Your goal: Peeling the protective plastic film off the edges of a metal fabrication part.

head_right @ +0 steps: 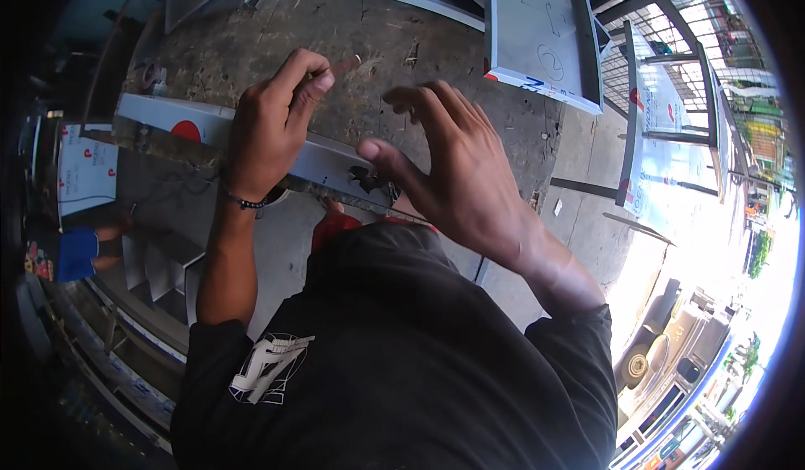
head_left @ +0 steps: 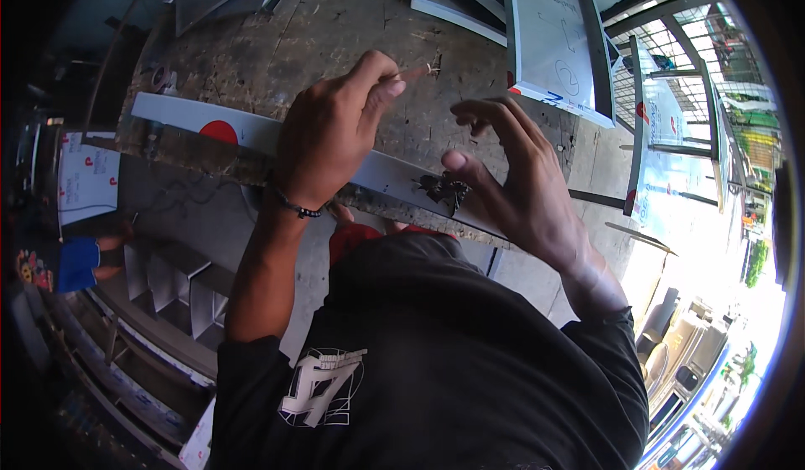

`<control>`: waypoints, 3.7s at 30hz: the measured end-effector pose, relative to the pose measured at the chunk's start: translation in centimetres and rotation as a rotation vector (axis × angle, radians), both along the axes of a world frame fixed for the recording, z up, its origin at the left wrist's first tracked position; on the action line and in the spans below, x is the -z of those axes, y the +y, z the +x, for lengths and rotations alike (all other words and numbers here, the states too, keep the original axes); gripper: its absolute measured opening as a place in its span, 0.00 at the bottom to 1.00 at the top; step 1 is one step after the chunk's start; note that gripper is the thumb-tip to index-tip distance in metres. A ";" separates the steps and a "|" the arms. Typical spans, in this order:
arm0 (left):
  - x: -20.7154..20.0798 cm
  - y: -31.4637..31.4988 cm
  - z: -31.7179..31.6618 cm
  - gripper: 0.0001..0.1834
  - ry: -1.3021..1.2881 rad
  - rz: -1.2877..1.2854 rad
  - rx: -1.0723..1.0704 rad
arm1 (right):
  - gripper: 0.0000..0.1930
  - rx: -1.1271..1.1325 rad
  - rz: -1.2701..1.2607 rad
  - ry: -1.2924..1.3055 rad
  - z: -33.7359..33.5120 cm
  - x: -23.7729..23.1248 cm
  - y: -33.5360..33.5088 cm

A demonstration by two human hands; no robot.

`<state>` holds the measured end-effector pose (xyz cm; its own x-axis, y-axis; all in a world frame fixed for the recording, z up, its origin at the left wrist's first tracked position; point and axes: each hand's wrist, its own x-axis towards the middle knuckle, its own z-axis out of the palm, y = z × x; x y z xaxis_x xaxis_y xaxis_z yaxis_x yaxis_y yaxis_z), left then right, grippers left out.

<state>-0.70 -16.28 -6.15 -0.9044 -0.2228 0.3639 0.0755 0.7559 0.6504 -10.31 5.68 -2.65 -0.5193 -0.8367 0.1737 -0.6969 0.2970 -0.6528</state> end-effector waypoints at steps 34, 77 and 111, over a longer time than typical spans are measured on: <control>-1.4 0.2 0.7 0.19 -0.208 -0.273 0.363 | 0.21 0.292 0.144 0.050 2.3 3.9 4.6; -5.2 -1.5 3.5 0.11 -0.457 -0.617 -0.071 | 0.26 0.090 0.059 -0.380 0.1 4.3 7.0; -5.0 7.1 1.8 0.05 -0.464 -0.437 0.132 | 0.26 0.037 -0.002 -0.461 -0.2 4.7 7.1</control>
